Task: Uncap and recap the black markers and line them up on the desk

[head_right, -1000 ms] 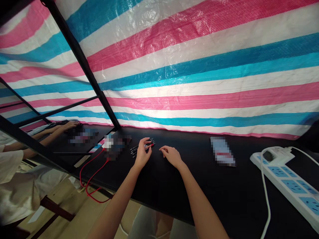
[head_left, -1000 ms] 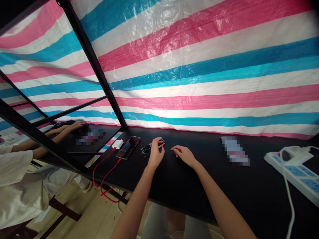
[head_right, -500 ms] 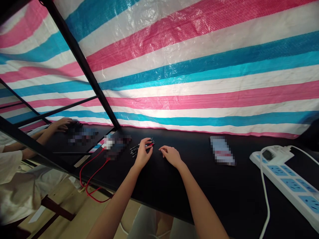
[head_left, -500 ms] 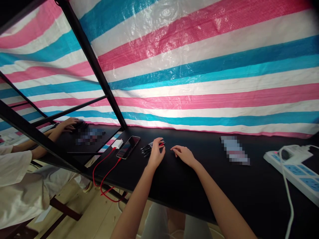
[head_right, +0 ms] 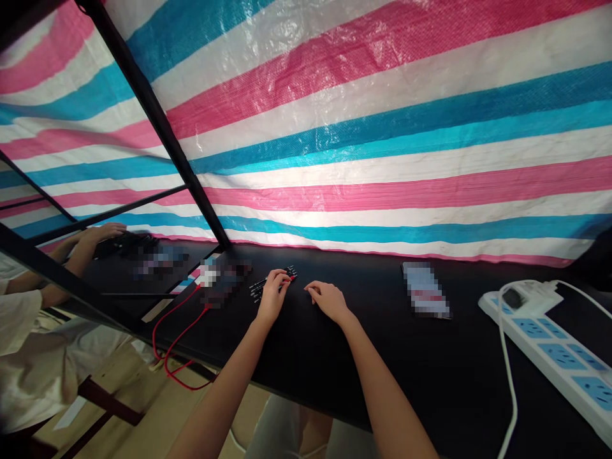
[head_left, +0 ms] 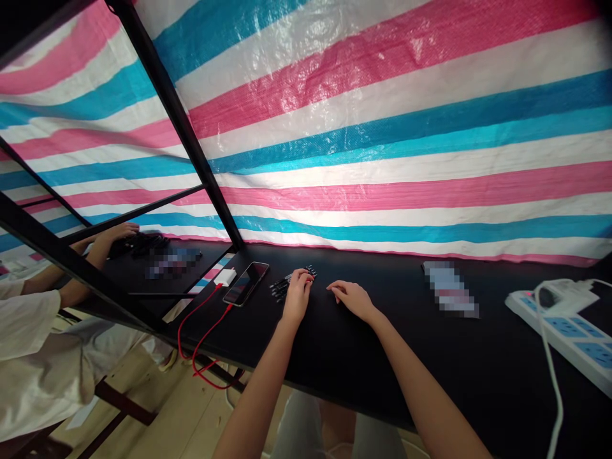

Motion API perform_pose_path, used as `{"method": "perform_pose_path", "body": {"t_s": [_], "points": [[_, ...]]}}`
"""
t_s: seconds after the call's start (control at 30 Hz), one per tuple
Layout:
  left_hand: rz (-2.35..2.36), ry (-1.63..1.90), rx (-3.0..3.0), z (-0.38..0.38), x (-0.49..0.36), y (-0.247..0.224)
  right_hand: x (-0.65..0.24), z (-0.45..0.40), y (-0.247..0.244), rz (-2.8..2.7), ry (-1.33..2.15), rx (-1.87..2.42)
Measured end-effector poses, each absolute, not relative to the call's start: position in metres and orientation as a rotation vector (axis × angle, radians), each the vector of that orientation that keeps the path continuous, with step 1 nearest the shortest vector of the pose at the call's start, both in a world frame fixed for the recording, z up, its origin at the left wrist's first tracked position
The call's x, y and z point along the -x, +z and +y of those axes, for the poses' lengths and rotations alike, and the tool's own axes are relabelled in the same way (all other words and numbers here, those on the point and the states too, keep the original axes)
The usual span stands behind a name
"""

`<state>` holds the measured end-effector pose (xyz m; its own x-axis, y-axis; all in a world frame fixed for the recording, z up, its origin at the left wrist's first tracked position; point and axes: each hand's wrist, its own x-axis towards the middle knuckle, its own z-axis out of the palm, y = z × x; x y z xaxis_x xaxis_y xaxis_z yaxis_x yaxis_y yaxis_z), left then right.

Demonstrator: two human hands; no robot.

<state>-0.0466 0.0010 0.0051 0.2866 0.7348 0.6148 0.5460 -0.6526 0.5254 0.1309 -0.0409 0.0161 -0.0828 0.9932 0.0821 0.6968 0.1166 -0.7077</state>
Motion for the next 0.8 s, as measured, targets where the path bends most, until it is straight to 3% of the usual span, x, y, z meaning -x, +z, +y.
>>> {"method": "perform_pose_path", "body": {"t_s": [0.23,0.37,0.6,0.8], "points": [[1.917,1.016,-2.561,-0.003,0.055,0.006,-0.131,-0.04,0.015,-1.841,0.688,1.628],[2.077,0.844,-2.62,-0.001,0.056,0.004,-0.131,-0.041,0.016,-1.849,0.686,1.628],[1.701,1.037,-2.557,-0.001,0.051,0.003,-0.131,-0.037,0.013,-1.75,0.751,1.566],[1.008,0.928,-1.733,0.005,0.043,0.009,-0.134,-0.029,0.009,-1.327,1.087,1.261]]}}
